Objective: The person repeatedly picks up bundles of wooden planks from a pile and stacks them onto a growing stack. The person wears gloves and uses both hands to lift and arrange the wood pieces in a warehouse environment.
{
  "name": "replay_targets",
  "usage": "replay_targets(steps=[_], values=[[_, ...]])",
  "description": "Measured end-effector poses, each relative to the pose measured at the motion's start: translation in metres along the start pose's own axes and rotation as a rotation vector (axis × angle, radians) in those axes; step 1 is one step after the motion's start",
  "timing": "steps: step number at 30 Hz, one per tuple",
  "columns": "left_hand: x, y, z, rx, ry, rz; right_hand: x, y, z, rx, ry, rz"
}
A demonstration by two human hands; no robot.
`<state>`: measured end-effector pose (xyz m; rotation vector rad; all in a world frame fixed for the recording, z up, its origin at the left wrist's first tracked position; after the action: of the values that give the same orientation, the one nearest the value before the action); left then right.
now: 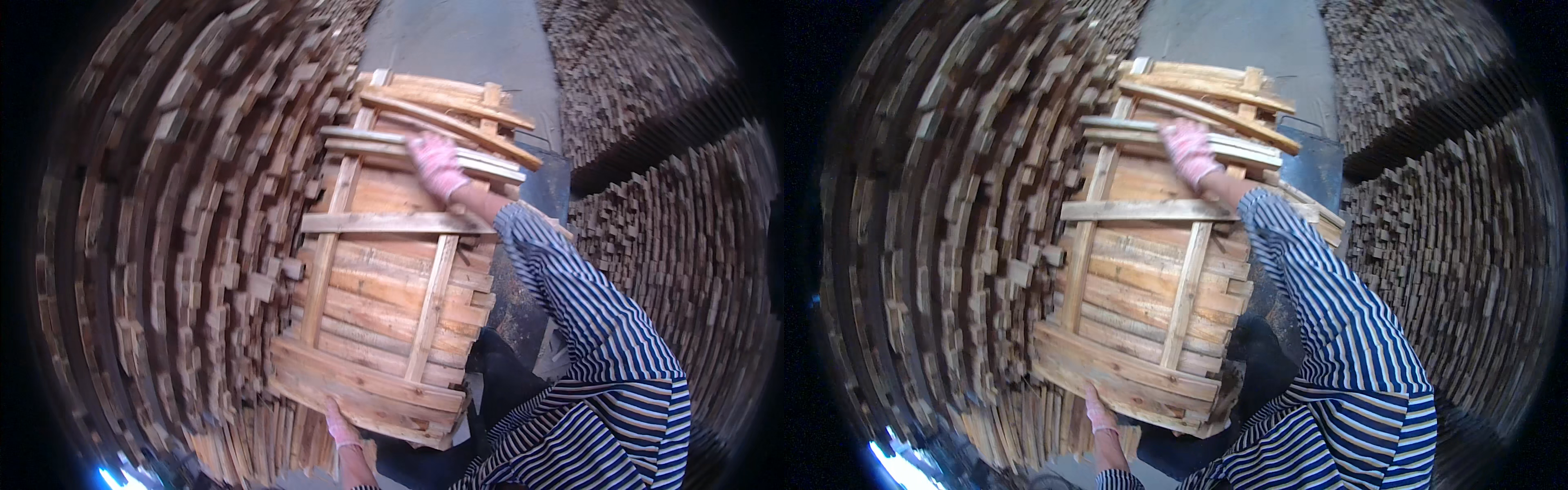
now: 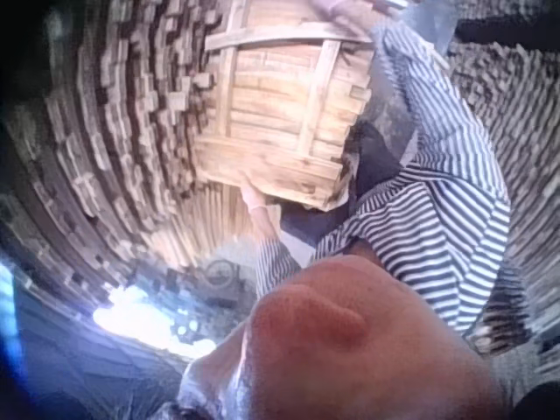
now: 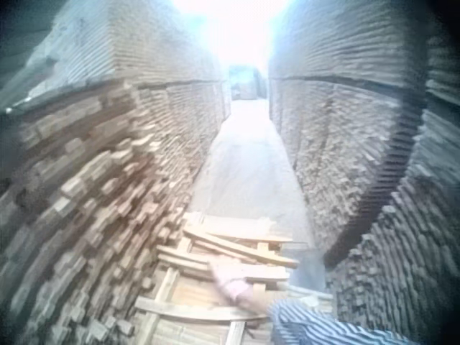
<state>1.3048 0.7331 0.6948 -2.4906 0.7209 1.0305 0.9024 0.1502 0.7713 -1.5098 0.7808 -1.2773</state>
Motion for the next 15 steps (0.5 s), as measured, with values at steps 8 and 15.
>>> replay_targets(steps=[8, 15], values=[[0.023, -0.036, -0.009, -0.082, 0.062, -0.079, 0.016, -0.007, 0.013, 0.148, -0.138, 0.099], [0.013, -0.028, -0.008, -0.076, 0.068, -0.131, -0.015, 0.004, 0.006, 0.086, -0.188, 0.276]])
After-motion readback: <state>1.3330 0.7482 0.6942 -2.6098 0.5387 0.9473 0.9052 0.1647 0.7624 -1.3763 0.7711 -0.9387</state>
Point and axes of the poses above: each hand's wrist, its own x-axis towards the middle knuckle, its own y-axis out of the palm, z = x × y, the point moved 9 cm from there along x, towards the middle knuckle, and after that the axes turned 7 degrees about -z, right-handed, at the moved point
